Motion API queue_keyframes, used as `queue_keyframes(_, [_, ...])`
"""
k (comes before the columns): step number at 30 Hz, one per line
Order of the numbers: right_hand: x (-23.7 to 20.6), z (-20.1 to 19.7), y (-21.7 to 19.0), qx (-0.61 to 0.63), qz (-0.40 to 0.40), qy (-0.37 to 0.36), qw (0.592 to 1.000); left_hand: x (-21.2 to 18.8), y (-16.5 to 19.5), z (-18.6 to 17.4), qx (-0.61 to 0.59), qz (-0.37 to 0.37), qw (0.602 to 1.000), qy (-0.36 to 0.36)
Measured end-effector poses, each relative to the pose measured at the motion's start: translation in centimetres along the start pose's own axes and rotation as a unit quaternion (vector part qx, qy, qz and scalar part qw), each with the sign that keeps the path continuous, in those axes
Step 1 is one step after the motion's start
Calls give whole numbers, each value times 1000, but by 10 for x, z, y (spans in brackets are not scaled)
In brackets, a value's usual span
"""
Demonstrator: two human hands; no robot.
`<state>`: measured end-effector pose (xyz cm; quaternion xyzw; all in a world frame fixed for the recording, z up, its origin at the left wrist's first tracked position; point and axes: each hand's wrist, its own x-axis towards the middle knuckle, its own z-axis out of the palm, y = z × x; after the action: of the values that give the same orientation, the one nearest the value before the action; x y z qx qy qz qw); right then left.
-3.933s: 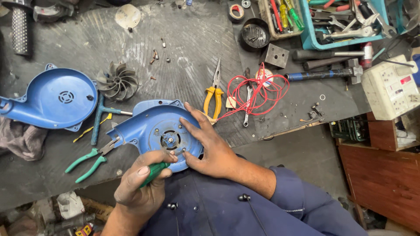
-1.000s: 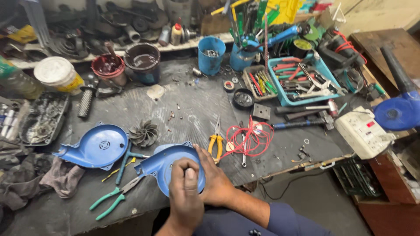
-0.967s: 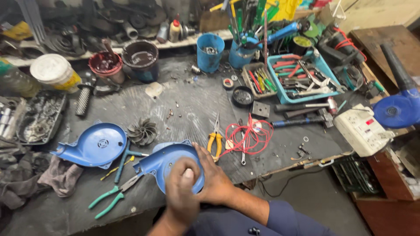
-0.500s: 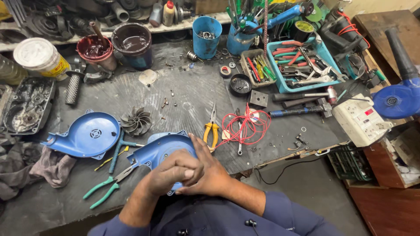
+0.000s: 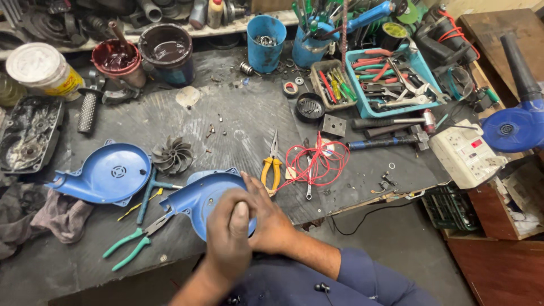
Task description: The person disassembles a blue electric blower on a cluttered workbench, removing the impeller and fan cover by hand and with a T-handle tool, then aligns the scroll housing and drives its screws with a screwdriver before wiping the housing with a cloth.
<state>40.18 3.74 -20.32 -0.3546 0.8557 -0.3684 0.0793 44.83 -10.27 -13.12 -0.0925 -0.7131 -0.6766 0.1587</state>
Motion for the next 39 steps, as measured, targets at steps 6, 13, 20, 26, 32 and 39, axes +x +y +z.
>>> queue_keyframes(6, [0,-7,-7,91,59,-11,994,2,-19,-17,-163,-61,980,-92])
queue_keyframes(13, [3,-6,-8,101,43,-2,994,-8,-13,4,-66,-14,993,98])
queue_keyframes(20, [1,6,5,83,-46,37,995,15,-17,-28,-192,-66,913,-354])
queue_keyframes(26, [2,4,3,98,36,2,995,2,-7,0,51,108,986,119])
queue_keyframes(32, [3,-5,-6,64,32,-18,997,-4,-43,-27,-267,-95,927,-246])
queue_keyframes(39, [4,-4,-4,78,58,-20,995,-41,-64,-1,30,119,988,95])
